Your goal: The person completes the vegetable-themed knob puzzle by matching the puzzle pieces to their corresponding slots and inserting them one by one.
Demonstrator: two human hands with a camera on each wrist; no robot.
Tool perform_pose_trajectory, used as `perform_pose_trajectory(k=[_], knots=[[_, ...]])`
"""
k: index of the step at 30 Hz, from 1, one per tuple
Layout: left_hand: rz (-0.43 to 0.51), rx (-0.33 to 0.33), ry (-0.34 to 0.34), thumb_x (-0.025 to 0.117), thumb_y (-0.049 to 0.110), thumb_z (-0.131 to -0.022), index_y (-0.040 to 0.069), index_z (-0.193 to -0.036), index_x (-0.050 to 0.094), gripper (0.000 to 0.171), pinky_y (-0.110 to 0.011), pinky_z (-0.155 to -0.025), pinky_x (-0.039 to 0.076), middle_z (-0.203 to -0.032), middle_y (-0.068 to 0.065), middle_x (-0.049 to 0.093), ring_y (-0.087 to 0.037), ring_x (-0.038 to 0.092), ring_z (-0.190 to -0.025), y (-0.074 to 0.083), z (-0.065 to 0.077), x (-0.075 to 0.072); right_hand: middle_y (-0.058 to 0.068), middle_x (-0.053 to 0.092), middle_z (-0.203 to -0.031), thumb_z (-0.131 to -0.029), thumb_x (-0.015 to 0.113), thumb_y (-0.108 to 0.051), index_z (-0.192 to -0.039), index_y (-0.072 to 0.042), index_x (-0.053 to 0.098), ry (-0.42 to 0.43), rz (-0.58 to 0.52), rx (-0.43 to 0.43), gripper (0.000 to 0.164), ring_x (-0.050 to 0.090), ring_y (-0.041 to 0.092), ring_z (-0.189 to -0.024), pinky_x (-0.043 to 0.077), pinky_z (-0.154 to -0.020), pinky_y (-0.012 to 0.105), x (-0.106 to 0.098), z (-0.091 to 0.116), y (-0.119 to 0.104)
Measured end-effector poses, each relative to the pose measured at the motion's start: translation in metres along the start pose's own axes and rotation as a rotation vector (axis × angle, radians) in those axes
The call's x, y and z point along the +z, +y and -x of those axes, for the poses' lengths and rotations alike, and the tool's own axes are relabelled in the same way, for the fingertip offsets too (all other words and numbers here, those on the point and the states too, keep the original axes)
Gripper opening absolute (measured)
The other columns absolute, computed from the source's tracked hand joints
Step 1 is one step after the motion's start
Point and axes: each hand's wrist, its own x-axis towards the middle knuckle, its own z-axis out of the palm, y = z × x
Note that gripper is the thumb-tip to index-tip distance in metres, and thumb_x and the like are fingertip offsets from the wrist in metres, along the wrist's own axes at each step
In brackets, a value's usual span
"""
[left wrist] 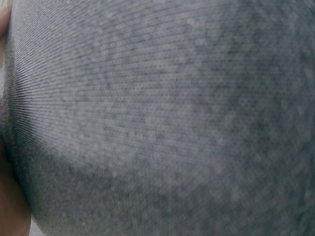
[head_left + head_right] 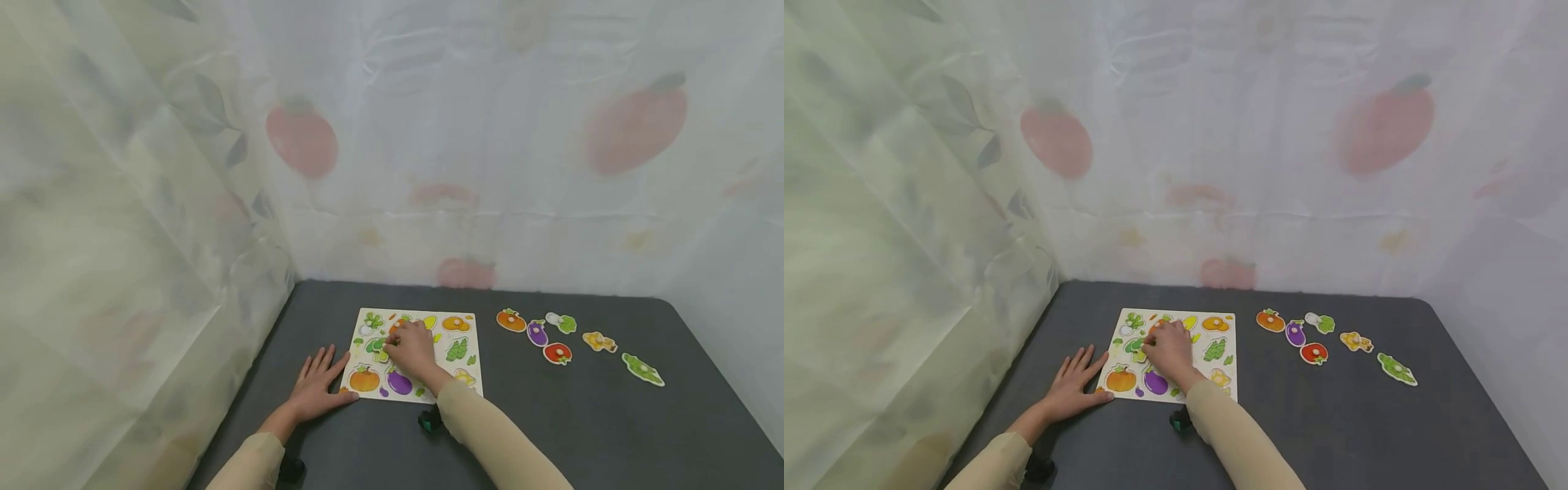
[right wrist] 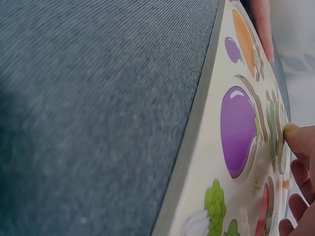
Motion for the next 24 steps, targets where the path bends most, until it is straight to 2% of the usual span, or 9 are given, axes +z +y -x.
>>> perform_pose_trajectory(k=[7, 13, 24], knots=[[0.018, 0.033, 0.028, 0.066, 0.074, -0.084, 0.024, -0.163, 0.032, 0.099, -0.062, -0.121, -0.005, -0.169, -0.019, 0.015, -0.041, 0.003, -0.155, 0.001, 0.001, -0.001, -0.005, 0.068, -0.105, -0.09, 0.078, -0.036, -0.089, -0.027, 0.082, 0.005, 0.037, 0.004, 0.009, 0.05, 0.022, -0.103, 0.043, -0.091, 0.044, 0.006, -0.003, -0.003], [0.017, 0.048, 0.044, 0.069, 0.07, -0.085, 0.022, -0.162, 0.035, 0.097, -0.064, -0.12, -0.003, -0.167, -0.023, 0.018, -0.044, 0.006, -0.155, 0.006, 0.002, -0.004, -0.002, 0.069, -0.106, -0.088, 0.08, -0.034, -0.088, -0.026, 0.082, 0.031, 0.047, -0.013, 0.008, 0.052, 0.025, -0.108, 0.043, -0.093, 0.047, 0.01, -0.004, -0.004], [0.004, 0.044, 0.039, 0.068, 0.069, -0.086, 0.022, -0.163, 0.034, 0.097, -0.063, -0.12, -0.003, -0.168, -0.022, 0.017, -0.043, 0.005, -0.155, 0.003, 0.001, -0.002, -0.001, 0.066, -0.107, -0.089, 0.079, -0.033, -0.088, -0.025, 0.082, 0.017, 0.037, -0.016, 0.009, 0.051, 0.025, -0.108, 0.042, -0.093, 0.047, 0.012, -0.002, -0.012]])
